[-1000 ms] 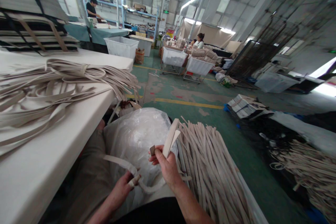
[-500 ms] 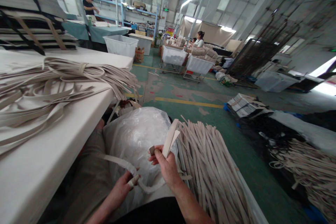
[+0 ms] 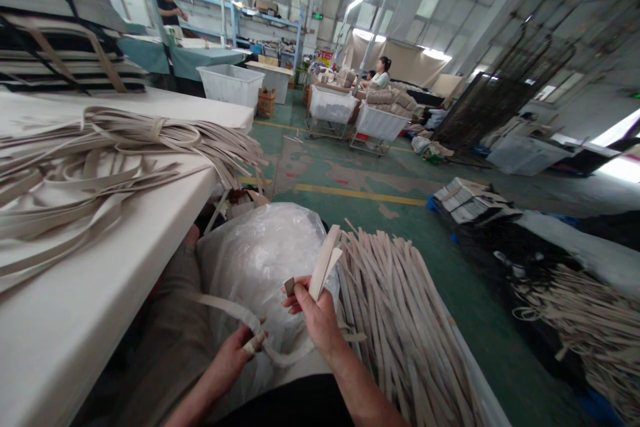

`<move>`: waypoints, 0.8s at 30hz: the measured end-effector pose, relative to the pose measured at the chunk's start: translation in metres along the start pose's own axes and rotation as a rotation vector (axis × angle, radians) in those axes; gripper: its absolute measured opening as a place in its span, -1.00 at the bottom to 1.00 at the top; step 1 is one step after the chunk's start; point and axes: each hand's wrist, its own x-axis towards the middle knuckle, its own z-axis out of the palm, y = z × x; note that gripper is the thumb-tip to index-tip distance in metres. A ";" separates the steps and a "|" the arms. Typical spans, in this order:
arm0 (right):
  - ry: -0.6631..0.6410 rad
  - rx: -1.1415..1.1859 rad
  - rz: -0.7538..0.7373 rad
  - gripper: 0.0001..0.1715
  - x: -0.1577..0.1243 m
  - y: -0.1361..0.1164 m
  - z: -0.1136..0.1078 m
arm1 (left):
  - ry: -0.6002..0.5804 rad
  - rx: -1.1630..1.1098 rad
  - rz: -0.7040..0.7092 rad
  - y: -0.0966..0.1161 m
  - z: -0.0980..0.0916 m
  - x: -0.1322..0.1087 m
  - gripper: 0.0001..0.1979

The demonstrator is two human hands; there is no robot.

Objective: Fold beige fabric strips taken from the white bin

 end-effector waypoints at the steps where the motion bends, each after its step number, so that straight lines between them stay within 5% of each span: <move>1: 0.001 -0.002 -0.001 -0.45 0.000 0.000 0.000 | 0.006 0.000 0.000 0.000 0.000 0.000 -0.20; 24: -0.012 -0.020 -0.001 -0.44 -0.004 -0.010 0.000 | 0.019 0.037 -0.002 0.004 0.000 -0.003 -0.25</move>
